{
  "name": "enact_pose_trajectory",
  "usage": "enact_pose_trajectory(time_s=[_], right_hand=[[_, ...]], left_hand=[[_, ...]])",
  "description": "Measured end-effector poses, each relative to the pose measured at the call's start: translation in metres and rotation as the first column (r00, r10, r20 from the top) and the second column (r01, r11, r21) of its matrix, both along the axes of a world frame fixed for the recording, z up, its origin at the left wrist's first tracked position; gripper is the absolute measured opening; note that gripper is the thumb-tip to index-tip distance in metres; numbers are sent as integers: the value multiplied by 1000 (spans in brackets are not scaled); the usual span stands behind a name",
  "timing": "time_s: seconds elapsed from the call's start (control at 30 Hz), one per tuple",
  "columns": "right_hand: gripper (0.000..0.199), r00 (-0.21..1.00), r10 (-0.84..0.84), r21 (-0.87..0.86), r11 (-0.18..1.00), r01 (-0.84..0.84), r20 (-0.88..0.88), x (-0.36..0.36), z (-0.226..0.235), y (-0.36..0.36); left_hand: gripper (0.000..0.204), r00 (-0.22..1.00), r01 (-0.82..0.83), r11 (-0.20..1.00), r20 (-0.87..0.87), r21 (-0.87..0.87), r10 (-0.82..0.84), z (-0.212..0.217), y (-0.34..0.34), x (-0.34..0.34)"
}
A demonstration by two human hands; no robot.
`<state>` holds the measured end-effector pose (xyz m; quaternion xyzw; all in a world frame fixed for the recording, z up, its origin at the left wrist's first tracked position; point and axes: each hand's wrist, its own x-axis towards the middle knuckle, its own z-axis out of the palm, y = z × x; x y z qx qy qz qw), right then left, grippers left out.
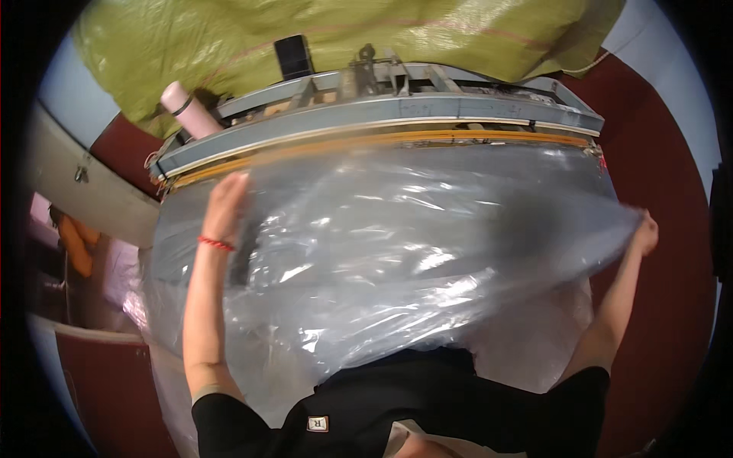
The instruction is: Wrapping a large object in plastic sheeting and sealing it using a heat sealer.
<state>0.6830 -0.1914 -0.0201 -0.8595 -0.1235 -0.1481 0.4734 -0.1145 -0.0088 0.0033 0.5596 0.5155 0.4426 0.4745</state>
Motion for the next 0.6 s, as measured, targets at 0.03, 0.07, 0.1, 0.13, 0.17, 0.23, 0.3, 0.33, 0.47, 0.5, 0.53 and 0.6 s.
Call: enact_pose_trajectory(time_s=[0.03, 0.07, 0.1, 0.13, 0.17, 0.23, 0.3, 0.33, 0.47, 0.5, 0.53, 0.6], right_hand=[[35, 983, -139, -93, 984, 150, 116, 24, 0, -21], [35, 935, -256, -85, 955, 284, 244, -14, 26, -21], [34, 892, -168, -10, 982, 190, 419, 2, 26, -24], [33, 812, -86, 38, 996, 78, 577, -3, 32, -16], [30, 834, 87, 85, 984, -158, 544, -11, 30, 3], [26, 751, 482, 102, 808, -580, 451, -161, 63, 64], [24, 542, 809, 10, 555, -832, 226, -265, 84, 89], [24, 283, 949, 89, 273, -958, 140, -320, 89, 97], [43, -356, 886, -78, -349, -934, 297, -450, 87, 107], [41, -416, 859, -6, -434, -901, 297, -471, 84, 109], [31, -428, 839, 98, -483, -870, 336, -489, 79, 110], [19, -509, 840, 214, -541, -813, 189, -500, 64, 117]], left_hand=[[14, 999, 29, 1000, 32, -12, -28, 12, -8, 24], [14, 995, 66, 997, 71, -30, -64, 17, -13, 47], [12, 989, 103, 995, 108, 3, -103, 27, -22, 66], [10, 982, 134, 991, 133, 29, -137, 34, -28, 82], [10, 979, 136, 989, 143, 51, -142, 36, -34, 91], [11, 980, 148, 989, 128, 22, -150, 45, -49, 98], [12, 971, 215, 977, 105, -5, -214, 50, -57, 99], [12, 974, 205, 979, 100, -6, -204, 50, -62, 96], [12, 968, 249, 968, 26, 39, -250, 63, -77, 104], [12, 967, 257, 966, -5, 27, -257, 68, -81, 104], [11, 965, 260, 966, -34, 14, -259, 70, -85, 102], [8, 955, 298, 950, -36, 95, -296, 67, -85, 97]])
